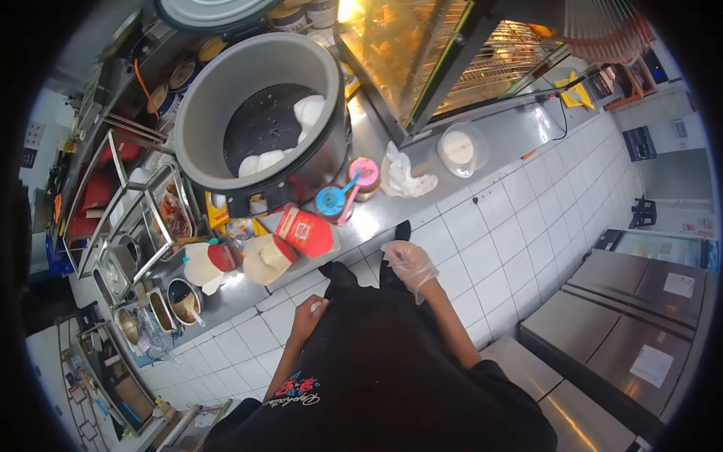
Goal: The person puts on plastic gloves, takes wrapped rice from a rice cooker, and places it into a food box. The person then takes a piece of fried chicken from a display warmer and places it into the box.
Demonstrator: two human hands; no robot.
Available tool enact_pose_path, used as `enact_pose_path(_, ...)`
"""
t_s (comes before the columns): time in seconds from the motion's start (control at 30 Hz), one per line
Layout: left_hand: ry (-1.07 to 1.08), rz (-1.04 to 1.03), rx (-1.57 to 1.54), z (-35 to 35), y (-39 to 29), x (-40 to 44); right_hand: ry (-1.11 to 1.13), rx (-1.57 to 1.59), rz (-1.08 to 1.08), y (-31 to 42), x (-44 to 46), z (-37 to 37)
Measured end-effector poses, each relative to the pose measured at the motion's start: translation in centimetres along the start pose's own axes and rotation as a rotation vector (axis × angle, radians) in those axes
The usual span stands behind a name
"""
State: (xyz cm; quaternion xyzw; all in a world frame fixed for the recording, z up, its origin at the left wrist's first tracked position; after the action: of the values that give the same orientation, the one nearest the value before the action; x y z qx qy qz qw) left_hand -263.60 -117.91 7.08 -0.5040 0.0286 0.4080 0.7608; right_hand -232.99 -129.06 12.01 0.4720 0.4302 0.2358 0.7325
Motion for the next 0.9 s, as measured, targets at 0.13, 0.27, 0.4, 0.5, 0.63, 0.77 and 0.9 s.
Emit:
enact_pose_path(0.13,-0.253,-0.012,0.331,-2.7,-2.7,5.2,-0.023,0.01,-0.022,-4.2,1.0,7.7)
enact_pose_path(0.27,-0.174,-0.235,-0.104,-9.2,-20.4,12.0,0.017,-0.056,0.004,-6.5,3.7,15.7)
enact_pose_path(0.4,-0.298,-0.342,0.25,-13.7,-32.2,22.8,0.139,-0.311,0.126,-4.4,6.4,23.5)
enact_pose_path(0.5,-0.466,-0.286,0.631,-15.8,-33.7,30.4,0.069,-0.357,0.154,-4.5,7.0,30.2)
enact_pose_path(0.63,-0.549,-0.301,0.911,-18.3,-26.9,35.9,0.026,-0.13,-0.076,-7.1,6.2,35.2)
enact_pose_path(0.77,-0.494,-0.267,0.889,-17.1,-27.4,36.0,0.042,-0.257,0.081,-7.8,6.3,36.1)
enact_pose_path(0.9,-0.696,-0.25,0.866,-14.4,-32.7,31.8,0.116,-0.19,0.177,-7.3,7.2,34.1)
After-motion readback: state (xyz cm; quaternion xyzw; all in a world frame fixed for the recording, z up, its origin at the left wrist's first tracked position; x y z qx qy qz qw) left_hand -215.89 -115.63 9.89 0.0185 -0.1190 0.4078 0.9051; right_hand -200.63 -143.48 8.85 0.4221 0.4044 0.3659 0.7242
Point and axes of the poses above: each hand's wrist, its own x-axis towards the middle knuckle, its own z-axis out of the back of the hand, y = z × x, the point moved 10 cm from there along x, towards the middle knuckle, and after that the axes turned 7 degrees about x, right-handed, at the moved point
